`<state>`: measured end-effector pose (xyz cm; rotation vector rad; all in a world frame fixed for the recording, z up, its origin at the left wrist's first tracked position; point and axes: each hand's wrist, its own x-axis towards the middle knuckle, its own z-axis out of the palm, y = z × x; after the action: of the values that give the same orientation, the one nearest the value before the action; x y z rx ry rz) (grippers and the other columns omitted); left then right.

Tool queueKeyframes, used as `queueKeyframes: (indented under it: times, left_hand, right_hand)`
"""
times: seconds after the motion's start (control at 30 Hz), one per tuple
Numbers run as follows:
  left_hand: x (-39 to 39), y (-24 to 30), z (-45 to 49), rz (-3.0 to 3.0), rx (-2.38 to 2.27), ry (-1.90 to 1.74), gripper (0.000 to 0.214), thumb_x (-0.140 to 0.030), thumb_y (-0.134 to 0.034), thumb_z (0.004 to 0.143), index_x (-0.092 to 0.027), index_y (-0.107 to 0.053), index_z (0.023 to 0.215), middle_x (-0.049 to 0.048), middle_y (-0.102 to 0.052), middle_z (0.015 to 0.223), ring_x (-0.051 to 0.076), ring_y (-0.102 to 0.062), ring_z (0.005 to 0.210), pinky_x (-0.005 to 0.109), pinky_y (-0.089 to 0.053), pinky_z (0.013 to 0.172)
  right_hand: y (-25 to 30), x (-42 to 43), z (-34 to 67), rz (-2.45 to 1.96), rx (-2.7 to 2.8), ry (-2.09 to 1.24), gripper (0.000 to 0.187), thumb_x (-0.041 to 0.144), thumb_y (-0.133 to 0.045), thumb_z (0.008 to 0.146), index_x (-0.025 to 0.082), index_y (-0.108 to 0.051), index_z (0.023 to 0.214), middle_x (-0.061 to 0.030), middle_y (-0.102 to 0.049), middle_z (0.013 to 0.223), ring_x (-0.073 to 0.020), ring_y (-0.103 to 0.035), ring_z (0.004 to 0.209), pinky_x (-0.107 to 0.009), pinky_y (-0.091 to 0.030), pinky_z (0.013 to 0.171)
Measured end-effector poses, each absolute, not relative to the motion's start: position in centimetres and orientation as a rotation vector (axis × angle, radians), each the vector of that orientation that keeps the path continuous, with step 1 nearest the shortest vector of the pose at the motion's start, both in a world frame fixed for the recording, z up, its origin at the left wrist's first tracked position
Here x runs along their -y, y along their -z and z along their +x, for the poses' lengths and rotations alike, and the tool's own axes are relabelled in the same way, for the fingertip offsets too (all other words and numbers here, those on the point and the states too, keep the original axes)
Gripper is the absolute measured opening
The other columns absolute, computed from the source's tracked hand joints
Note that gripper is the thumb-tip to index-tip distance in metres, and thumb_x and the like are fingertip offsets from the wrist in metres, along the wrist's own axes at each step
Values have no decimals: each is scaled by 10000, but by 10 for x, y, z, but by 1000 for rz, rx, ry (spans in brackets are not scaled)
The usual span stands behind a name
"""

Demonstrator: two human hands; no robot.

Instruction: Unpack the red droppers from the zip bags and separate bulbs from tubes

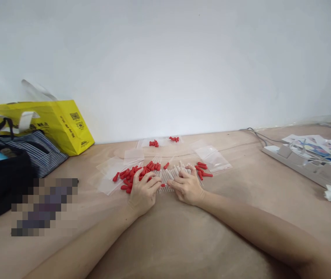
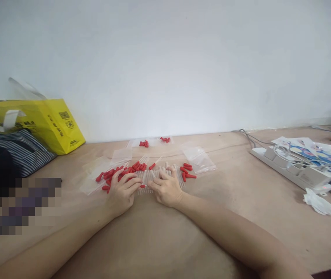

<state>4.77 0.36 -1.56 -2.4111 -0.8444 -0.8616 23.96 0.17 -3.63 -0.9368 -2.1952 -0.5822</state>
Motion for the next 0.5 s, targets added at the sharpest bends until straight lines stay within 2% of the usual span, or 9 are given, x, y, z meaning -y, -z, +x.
queueKeyframes:
  times: [0.33, 0.5]
  left_hand:
    - [-3, 14, 48, -2390, 850, 839, 309, -30, -397, 686, -228, -616, 779, -7, -678, 871, 214, -538, 891, 499, -258, 935]
    - [-3, 13, 41, -2323, 992, 887, 230, -103, -411, 774, -219, -607, 746, 2, -674, 854, 212, -541, 866, 473, -290, 904]
  right_hand:
    - [35, -1, 240, -945, 2182, 568, 203, 223, -429, 817, 243, -630, 828, 20, -553, 573, -125, -402, 656, -384, -154, 836]
    - [38, -2, 243, -991, 2100, 541, 184, 219, -445, 817, 239, -625, 851, 20, -565, 585, -128, -416, 661, -371, -172, 810]
